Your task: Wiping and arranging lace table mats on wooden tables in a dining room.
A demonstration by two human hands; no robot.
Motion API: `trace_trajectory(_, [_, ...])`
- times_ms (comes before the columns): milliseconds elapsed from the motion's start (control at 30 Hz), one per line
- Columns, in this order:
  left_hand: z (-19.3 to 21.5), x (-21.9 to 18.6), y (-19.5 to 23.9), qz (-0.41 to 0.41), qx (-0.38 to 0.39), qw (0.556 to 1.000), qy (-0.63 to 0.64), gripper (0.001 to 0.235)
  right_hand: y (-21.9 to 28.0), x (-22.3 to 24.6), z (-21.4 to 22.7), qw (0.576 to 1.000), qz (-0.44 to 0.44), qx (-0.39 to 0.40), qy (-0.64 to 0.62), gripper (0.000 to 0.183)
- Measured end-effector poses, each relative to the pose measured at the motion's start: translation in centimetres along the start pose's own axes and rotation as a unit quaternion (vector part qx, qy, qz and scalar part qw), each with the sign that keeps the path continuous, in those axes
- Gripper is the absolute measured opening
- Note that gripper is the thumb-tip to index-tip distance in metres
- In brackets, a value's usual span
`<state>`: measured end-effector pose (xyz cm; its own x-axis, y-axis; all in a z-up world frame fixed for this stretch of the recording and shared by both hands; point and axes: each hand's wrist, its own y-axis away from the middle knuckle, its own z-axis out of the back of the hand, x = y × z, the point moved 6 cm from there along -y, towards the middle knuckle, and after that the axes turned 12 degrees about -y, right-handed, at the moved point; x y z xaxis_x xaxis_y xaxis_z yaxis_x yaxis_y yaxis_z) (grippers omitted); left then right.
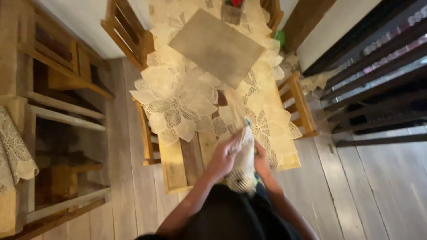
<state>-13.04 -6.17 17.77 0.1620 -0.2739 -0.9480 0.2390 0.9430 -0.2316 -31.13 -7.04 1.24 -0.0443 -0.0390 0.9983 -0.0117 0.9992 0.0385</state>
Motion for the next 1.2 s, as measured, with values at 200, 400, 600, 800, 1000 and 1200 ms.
trace_trajectory(200, [0.7,-5.8,-6.0,-0.115,-0.076,0.936,-0.325,0.062,-3.1,-3.1,6.5,0.996,-0.03,0.077,-0.011,0.052])
trace_trajectory(400, [-1.9,-9.9,-6.3,-0.232,-0.045,0.829,-0.507,0.056,-5.9,-4.7,16.6,0.987,-0.075,-0.134,0.052,0.046])
trace_trajectory(600, [-6.4,6.4,0.9,0.066,0.093,0.855,-0.505,0.054,-8.9,-0.4,21.7,0.978,0.075,-0.179,-0.078,0.043])
trace_trajectory(800, [-9.3,19.1,10.8,0.288,0.037,0.845,-0.449,0.066,-12.3,-0.9,15.8,0.942,0.217,0.003,0.258,0.038])
trace_trajectory(1000, [-11.4,22.6,13.2,0.336,0.005,0.759,-0.558,0.08,-9.5,-11.6,-0.2,0.952,0.006,0.304,-0.021,0.069])
trace_trajectory(1200, [-10.8,21.6,12.1,0.394,0.067,0.754,-0.521,0.084,-7.4,-4.9,-12.0,0.647,0.364,0.591,0.315,0.069])
